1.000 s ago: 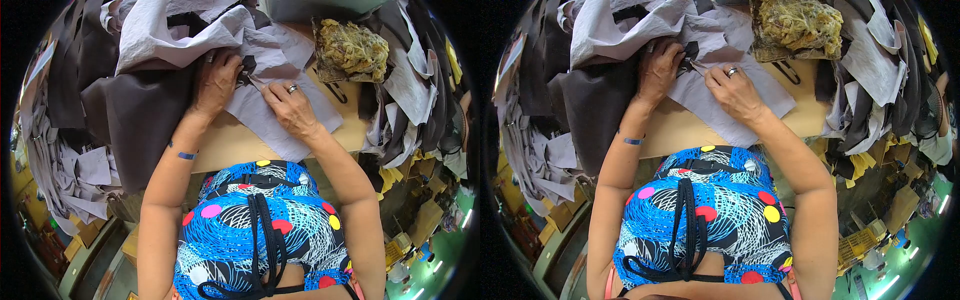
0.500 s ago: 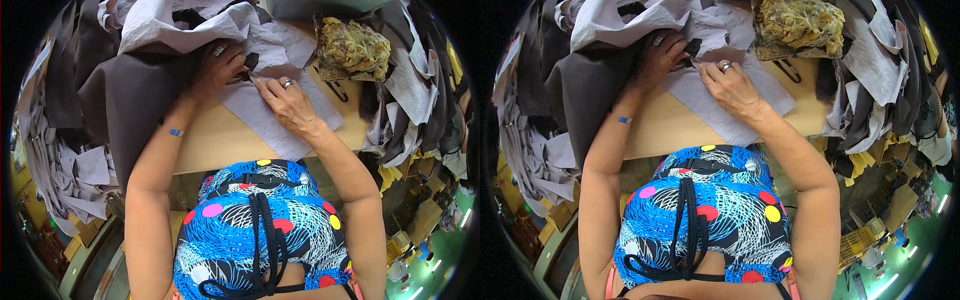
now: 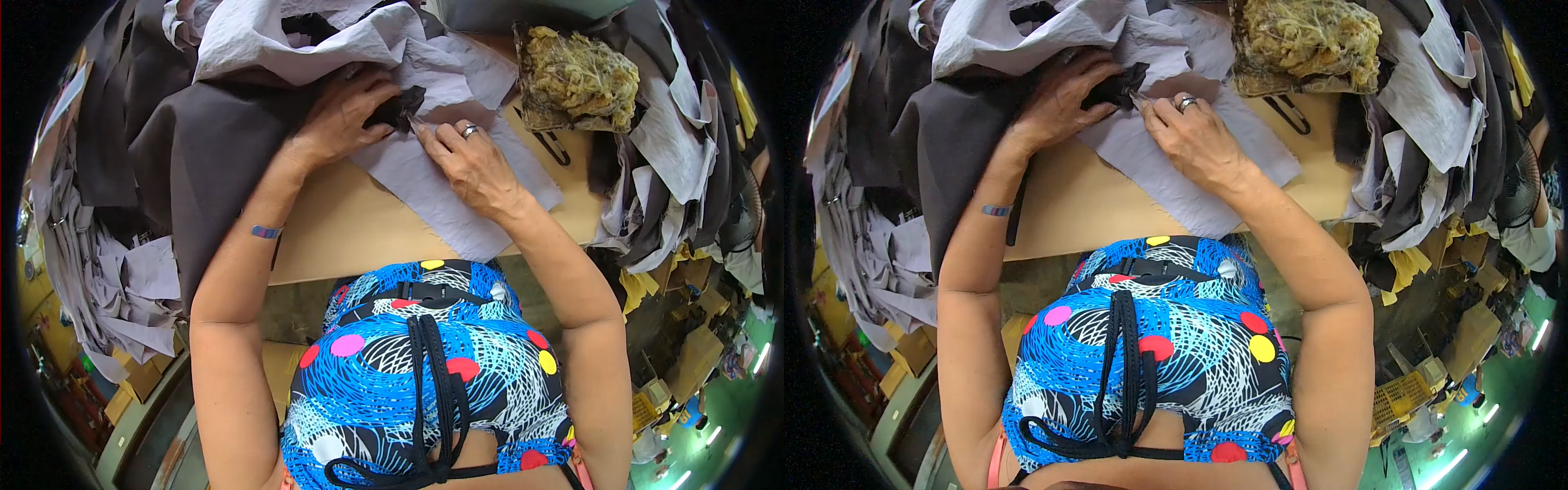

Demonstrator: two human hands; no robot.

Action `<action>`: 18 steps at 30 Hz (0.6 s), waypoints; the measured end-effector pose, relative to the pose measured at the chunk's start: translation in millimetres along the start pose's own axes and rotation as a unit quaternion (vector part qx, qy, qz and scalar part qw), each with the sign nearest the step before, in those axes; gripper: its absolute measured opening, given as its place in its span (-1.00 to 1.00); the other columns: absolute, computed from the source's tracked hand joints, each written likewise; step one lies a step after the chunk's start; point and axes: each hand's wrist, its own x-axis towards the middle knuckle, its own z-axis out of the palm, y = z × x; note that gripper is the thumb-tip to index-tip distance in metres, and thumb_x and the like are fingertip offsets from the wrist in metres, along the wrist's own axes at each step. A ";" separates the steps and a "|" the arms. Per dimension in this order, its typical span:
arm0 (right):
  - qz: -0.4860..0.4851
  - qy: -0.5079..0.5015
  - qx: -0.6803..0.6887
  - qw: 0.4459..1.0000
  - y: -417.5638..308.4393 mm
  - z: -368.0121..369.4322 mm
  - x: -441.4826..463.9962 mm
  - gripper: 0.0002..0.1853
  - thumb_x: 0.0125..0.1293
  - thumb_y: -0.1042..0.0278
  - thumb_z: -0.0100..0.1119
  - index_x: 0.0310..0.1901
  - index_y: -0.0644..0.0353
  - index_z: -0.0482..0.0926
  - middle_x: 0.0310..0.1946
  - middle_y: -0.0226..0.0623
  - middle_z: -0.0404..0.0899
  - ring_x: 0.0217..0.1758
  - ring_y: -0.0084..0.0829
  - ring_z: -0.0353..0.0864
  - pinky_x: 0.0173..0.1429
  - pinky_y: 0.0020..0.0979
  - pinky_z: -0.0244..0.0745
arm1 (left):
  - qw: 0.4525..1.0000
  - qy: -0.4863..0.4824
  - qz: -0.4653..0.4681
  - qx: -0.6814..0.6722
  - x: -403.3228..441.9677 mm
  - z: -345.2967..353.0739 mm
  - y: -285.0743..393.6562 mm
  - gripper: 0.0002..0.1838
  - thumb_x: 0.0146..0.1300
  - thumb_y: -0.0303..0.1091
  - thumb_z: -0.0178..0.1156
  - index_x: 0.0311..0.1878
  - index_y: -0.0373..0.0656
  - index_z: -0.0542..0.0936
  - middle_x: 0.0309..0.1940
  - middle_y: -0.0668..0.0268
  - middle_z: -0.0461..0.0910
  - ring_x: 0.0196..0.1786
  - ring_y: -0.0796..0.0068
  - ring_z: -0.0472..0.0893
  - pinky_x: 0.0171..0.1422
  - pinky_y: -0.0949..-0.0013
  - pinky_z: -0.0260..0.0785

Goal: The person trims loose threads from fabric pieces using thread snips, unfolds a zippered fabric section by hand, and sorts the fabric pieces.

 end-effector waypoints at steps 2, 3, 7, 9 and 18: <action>0.004 0.000 0.006 1.000 0.1 -0.2 -0.3 -0.54 0.03 0.45 0.03 0.05 0.29 0.43 -0.25 -0.29 0.39 -0.17 -0.31 0.45 -0.15 -0.37 0.42 | 1.000 0.008 0.018 0.015 0.9 -0.4 -0.1 -0.49 -0.07 -0.32 0.35 0.03 -0.14 0.48 0.00 0.19 0.47 0.08 0.15 0.43 0.19 0.21 0.26; 0.004 0.002 0.005 1.000 0.2 -0.3 -0.3 -0.54 0.03 0.45 0.04 0.05 0.29 0.42 -0.25 -0.29 0.39 -0.18 -0.31 0.45 -0.15 -0.37 0.42 | 1.000 -0.018 0.005 0.018 2.4 -2.6 0.0 -0.51 -0.06 -0.33 0.33 0.02 -0.14 0.48 -0.01 0.20 0.47 0.07 0.15 0.44 0.18 0.21 0.27; 0.003 -0.007 -0.002 1.000 -1.1 -1.7 -1.1 -0.54 0.02 0.47 0.05 0.04 0.28 0.42 -0.25 -0.30 0.40 -0.20 -0.33 0.46 -0.16 -0.38 0.41 | 0.991 -0.099 0.016 0.088 11.2 -9.3 -4.0 -0.58 -0.03 -0.39 0.24 -0.02 -0.12 0.49 -0.04 0.22 0.48 0.01 0.18 0.47 0.11 0.22 0.32; 0.001 -0.005 -0.015 1.000 -1.7 -0.9 -1.1 -0.55 0.01 0.46 0.06 0.02 0.28 0.43 -0.26 -0.30 0.40 -0.20 -0.33 0.46 -0.16 -0.39 0.41 | 0.983 -0.101 0.052 0.147 10.9 -10.0 -5.8 -0.61 -0.04 -0.41 0.20 -0.05 -0.10 0.50 -0.04 0.24 0.49 0.00 0.21 0.49 0.08 0.24 0.35; 0.007 -0.021 0.017 1.000 -0.3 -1.0 1.1 -0.70 0.02 0.47 0.05 -0.13 0.22 0.49 -0.25 -0.32 0.42 -0.19 -0.32 0.46 -0.16 -0.37 0.41 | 0.975 0.067 0.173 0.123 -11.6 -8.1 5.3 -0.64 -0.12 -0.40 0.22 -0.15 0.01 0.52 0.06 0.37 0.45 0.13 0.34 0.42 0.22 0.24 0.26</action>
